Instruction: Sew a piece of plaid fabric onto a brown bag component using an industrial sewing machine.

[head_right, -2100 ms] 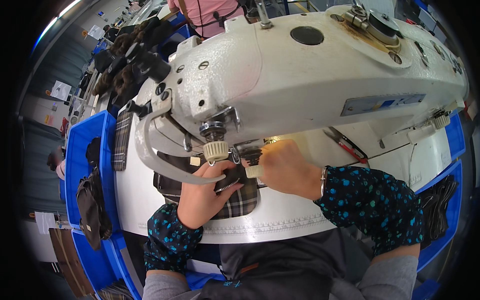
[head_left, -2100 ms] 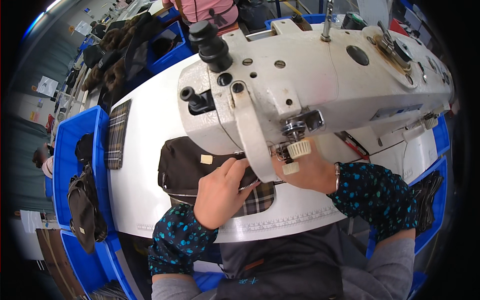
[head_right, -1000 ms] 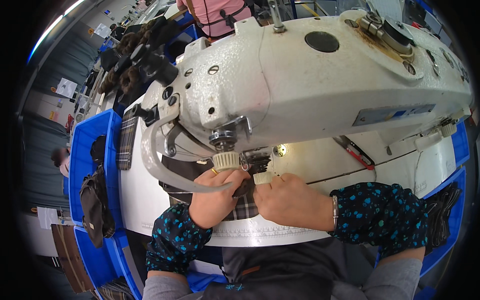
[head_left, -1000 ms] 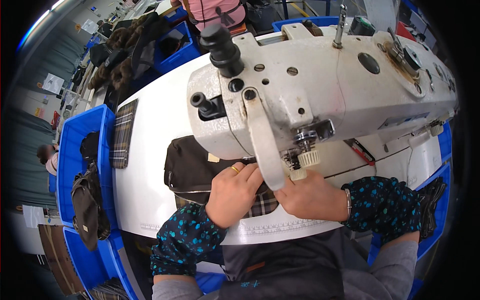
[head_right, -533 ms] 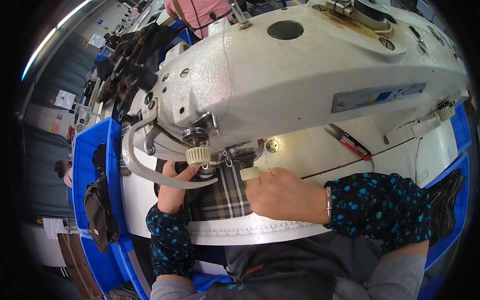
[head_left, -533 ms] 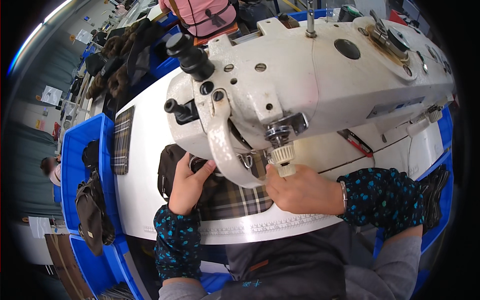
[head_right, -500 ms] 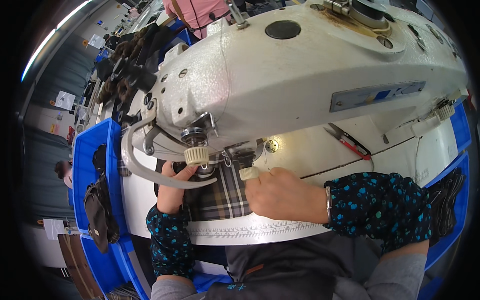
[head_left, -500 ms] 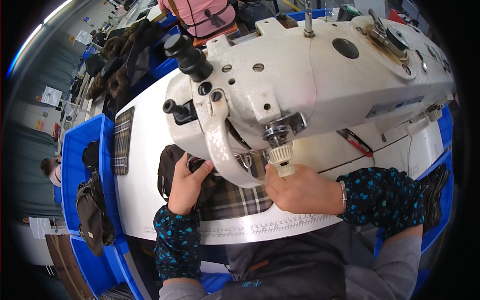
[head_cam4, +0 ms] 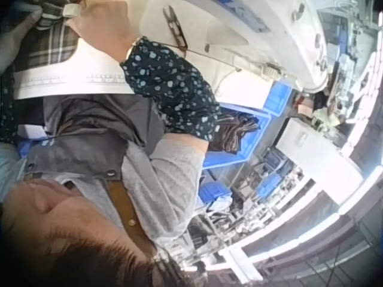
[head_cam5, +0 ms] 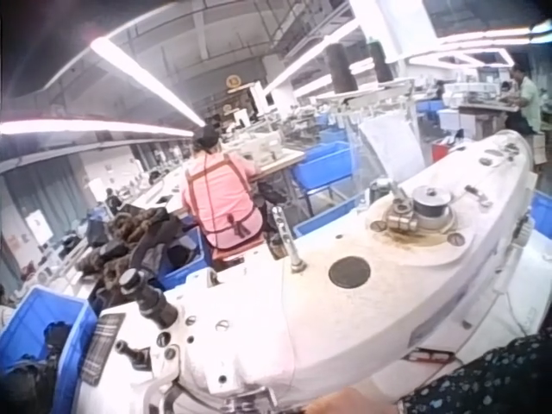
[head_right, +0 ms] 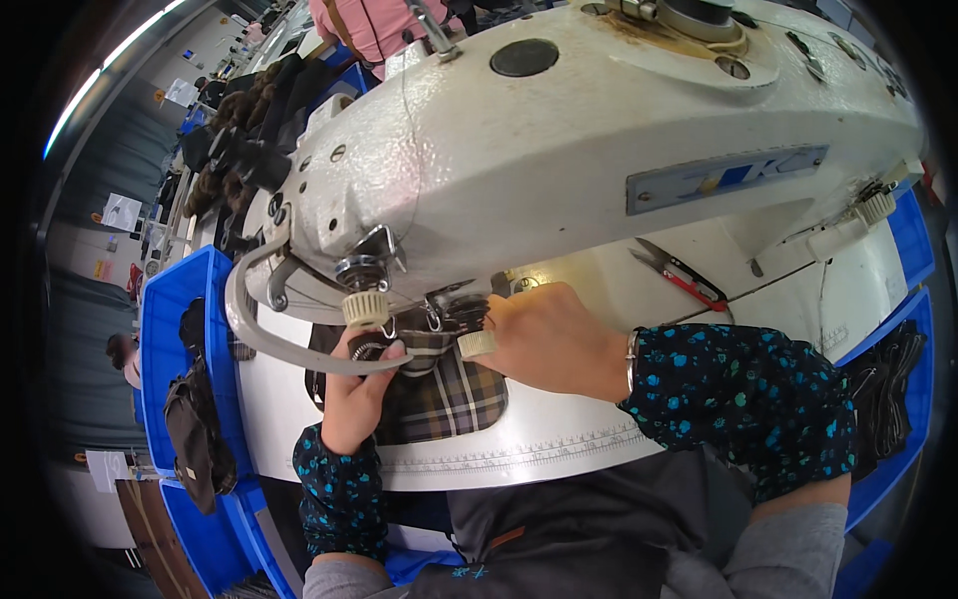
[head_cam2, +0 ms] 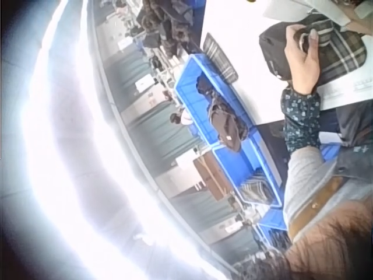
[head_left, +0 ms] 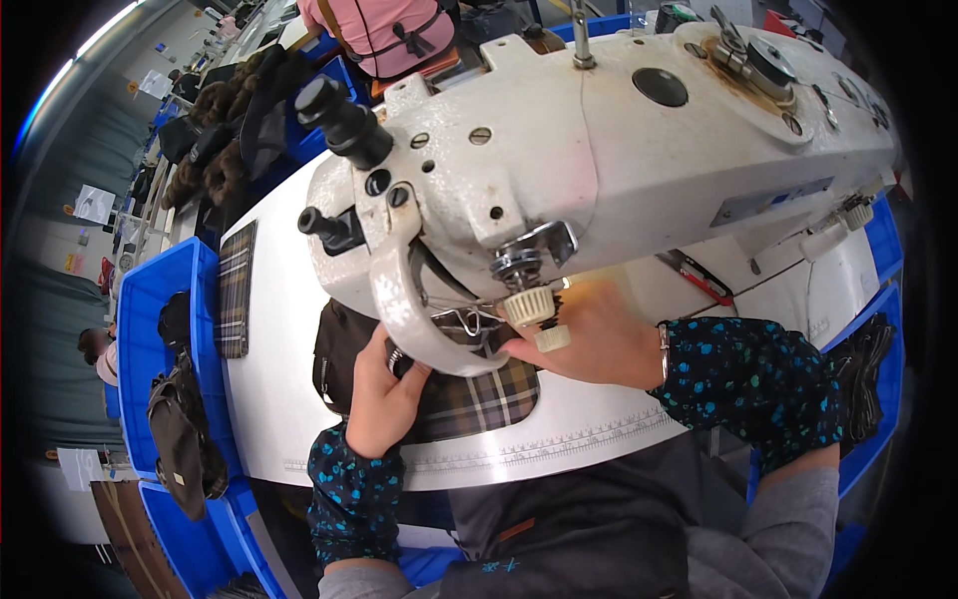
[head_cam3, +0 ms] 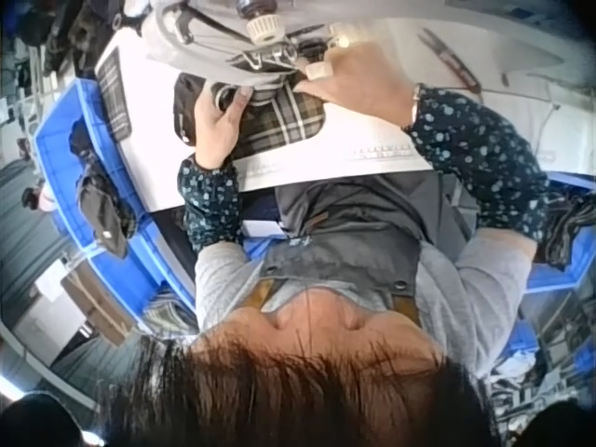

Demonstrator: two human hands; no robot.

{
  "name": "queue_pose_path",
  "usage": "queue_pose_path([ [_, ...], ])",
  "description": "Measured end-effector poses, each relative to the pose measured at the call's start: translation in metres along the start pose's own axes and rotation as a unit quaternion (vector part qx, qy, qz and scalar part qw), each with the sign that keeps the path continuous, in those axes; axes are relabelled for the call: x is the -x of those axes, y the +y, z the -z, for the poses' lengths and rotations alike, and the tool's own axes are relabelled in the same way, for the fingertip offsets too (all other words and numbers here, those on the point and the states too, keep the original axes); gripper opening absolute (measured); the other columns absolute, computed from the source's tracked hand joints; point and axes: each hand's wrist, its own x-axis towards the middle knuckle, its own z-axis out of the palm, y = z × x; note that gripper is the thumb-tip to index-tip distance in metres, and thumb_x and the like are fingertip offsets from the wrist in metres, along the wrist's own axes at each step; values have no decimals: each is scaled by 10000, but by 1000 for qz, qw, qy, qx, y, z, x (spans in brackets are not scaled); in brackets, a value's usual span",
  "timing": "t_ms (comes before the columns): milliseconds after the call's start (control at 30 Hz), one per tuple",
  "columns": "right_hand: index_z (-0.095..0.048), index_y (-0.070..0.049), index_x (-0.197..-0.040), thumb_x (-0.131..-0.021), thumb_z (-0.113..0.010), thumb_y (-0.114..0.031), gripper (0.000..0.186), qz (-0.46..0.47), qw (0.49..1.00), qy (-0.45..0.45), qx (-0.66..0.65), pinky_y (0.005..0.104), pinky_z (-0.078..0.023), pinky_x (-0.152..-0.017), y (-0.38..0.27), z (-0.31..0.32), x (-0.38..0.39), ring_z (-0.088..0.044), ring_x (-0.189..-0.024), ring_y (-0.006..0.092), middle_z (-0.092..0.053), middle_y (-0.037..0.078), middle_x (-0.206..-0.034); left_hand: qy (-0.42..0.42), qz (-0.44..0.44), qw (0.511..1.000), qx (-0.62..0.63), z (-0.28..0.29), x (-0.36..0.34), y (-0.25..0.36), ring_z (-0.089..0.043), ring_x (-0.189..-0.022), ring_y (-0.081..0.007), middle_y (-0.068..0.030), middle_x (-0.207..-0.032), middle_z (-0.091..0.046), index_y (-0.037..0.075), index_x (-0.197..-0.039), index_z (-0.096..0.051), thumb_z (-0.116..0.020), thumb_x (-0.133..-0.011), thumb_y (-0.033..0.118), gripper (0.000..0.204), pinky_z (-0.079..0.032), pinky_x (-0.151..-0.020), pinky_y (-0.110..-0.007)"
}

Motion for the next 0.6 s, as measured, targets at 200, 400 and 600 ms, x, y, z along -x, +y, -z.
queue_pose_path([
  [200, -670, -74, -865, -883, -714, -316, 247, 47, 998, -51, -2, 409, -491, -512, 6, -5, -2, -648, -585, 290, -568, 107, -617, -32, -6, 999, -21, -6, 5, 18, -585, -941, -125, -55, -1019, -639, -14, -1167, -555, -723, -949, 61, 285, -480, -868, -268],
  [400, -680, -108, -957, -942, -628, -212, 117, 65, 996, -40, -39, 427, -494, -506, 10, -16, 1, -638, -561, 297, -562, 110, -608, -45, -12, 998, -39, -4, 3, 22, -575, -902, -123, -50, -977, -634, -8, -1117, -578, -721, -941, 50, 235, -477, -832, -266],
  [600, -679, -101, -995, -919, -616, -188, 132, 108, 993, -31, -36, 427, -487, -495, 19, -17, 2, -621, -541, 291, -561, 104, -598, -40, -83, 990, -110, -3, 4, 24, -699, -733, -297, -156, -855, -706, -3, -1061, -599, -708, -934, 59, 178, -527, -694, -305],
])
